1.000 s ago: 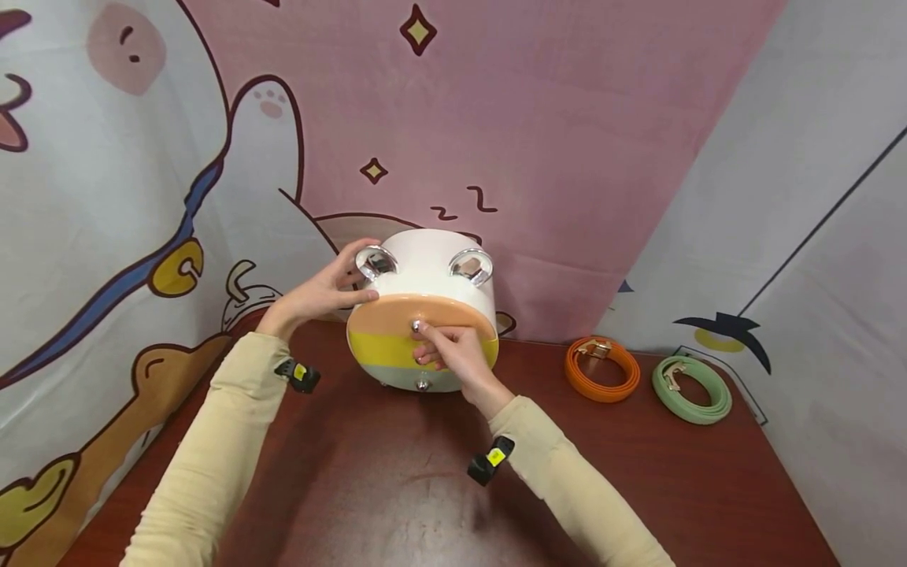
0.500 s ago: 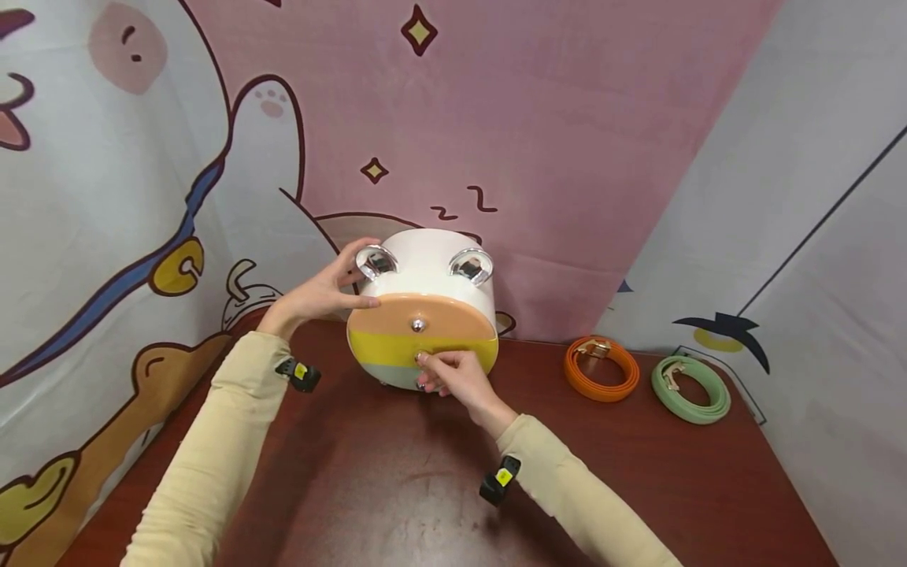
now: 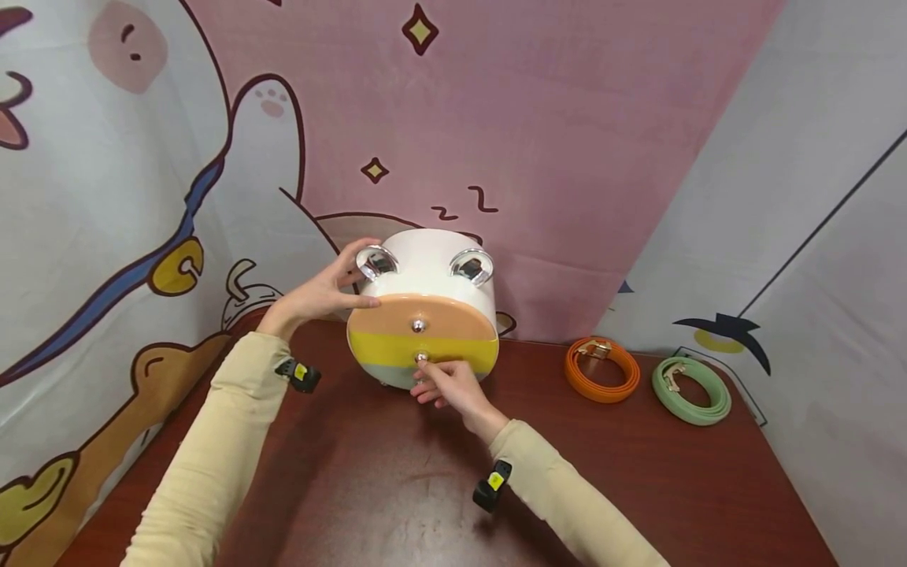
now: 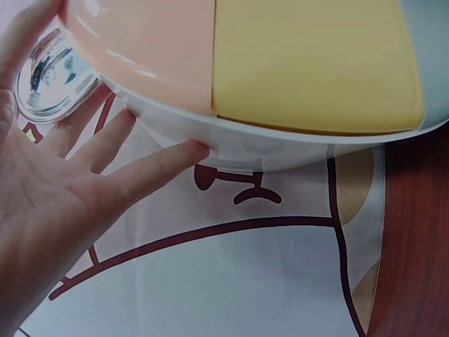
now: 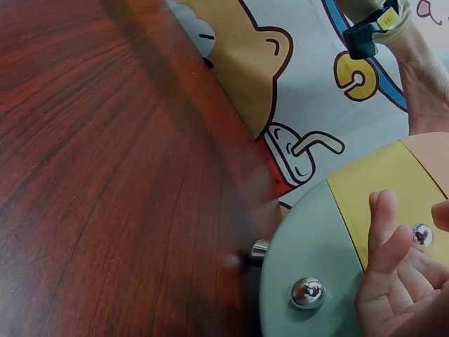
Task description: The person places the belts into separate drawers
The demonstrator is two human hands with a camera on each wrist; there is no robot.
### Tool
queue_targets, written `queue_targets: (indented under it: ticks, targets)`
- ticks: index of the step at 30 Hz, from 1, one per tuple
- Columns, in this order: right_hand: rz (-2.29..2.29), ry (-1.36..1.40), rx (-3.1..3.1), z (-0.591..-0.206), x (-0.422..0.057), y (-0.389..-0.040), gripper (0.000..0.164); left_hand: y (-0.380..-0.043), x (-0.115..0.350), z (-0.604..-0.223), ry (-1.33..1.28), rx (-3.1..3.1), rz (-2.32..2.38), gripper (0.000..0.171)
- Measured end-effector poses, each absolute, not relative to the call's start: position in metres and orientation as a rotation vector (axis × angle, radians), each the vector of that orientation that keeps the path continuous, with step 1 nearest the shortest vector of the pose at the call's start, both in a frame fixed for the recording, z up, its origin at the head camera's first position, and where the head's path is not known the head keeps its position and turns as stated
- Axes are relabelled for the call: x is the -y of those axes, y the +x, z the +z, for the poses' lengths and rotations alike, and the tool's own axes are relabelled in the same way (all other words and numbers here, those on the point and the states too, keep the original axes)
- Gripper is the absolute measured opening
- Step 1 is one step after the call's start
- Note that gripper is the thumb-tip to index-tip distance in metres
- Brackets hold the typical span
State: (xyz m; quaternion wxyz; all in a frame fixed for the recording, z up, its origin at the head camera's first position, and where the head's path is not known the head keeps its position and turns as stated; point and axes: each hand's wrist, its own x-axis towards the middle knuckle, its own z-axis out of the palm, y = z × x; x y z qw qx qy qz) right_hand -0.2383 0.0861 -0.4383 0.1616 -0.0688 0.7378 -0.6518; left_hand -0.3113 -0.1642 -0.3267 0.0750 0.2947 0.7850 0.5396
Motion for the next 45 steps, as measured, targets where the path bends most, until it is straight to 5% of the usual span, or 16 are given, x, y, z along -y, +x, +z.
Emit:
queue_targets:
  ticks: [18,45]
  targets:
    - [-2.004,-0.008,-1.978,-0.437,-0.071,-0.245,0.058,-0.312,0.164,-0.327,0.85,-2.365,1.614,0.092]
    - [-2.114,-0.005,-2.043,-0.424,-0.062,-0.222,0.04,-0.312,0.165,-0.327,0.837,-2.371,1.597,0.091]
